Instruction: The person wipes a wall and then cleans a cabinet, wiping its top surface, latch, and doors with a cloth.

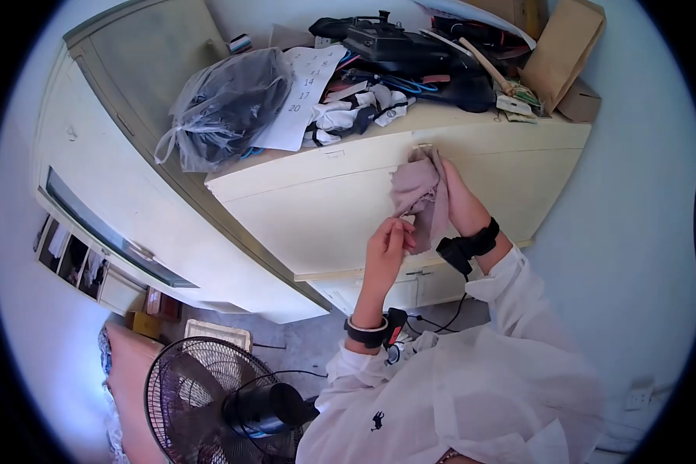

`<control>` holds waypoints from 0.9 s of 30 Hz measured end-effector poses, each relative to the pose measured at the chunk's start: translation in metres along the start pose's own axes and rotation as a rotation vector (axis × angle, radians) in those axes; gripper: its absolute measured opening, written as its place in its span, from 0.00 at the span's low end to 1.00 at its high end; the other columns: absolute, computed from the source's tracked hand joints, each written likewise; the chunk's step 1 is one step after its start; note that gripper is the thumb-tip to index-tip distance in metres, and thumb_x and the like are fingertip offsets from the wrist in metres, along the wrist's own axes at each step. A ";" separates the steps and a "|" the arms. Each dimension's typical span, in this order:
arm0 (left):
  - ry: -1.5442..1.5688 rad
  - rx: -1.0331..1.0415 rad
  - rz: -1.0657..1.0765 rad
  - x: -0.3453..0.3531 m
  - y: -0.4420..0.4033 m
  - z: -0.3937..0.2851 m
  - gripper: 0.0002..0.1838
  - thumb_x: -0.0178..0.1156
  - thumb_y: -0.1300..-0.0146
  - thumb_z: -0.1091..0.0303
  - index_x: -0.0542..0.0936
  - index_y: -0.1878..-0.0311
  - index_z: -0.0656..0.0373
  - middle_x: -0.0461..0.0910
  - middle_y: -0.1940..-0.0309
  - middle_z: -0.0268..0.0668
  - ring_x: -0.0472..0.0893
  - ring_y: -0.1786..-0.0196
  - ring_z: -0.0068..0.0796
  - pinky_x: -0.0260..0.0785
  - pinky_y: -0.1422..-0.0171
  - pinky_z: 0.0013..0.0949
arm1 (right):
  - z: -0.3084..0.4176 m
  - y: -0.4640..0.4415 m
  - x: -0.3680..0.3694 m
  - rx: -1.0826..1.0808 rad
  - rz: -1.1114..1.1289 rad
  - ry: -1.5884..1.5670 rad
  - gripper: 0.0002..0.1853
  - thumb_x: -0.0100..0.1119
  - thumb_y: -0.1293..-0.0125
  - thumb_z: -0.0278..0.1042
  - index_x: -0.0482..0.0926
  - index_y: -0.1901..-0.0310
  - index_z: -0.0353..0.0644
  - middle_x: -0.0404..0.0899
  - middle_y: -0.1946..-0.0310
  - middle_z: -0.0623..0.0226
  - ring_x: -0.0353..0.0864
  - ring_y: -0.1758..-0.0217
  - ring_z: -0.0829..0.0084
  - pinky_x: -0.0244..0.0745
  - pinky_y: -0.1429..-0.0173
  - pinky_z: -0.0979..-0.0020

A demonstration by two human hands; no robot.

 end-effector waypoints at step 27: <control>-0.514 0.029 -0.083 0.039 -0.063 -0.001 0.31 0.54 0.40 0.59 0.56 0.41 0.68 0.71 0.54 0.62 0.73 0.53 0.61 0.66 0.49 0.44 | -0.051 0.003 -0.055 0.143 -0.176 -0.211 0.24 0.38 0.33 0.52 0.68 0.47 0.40 0.73 0.51 0.62 0.75 0.52 0.74 0.70 0.48 0.75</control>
Point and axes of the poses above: each hand's wrist, its own y-axis away from the middle knuckle, its own x-axis out of the palm, z = x × y, the point moved 8 cm from there along -y, towards the middle knuckle
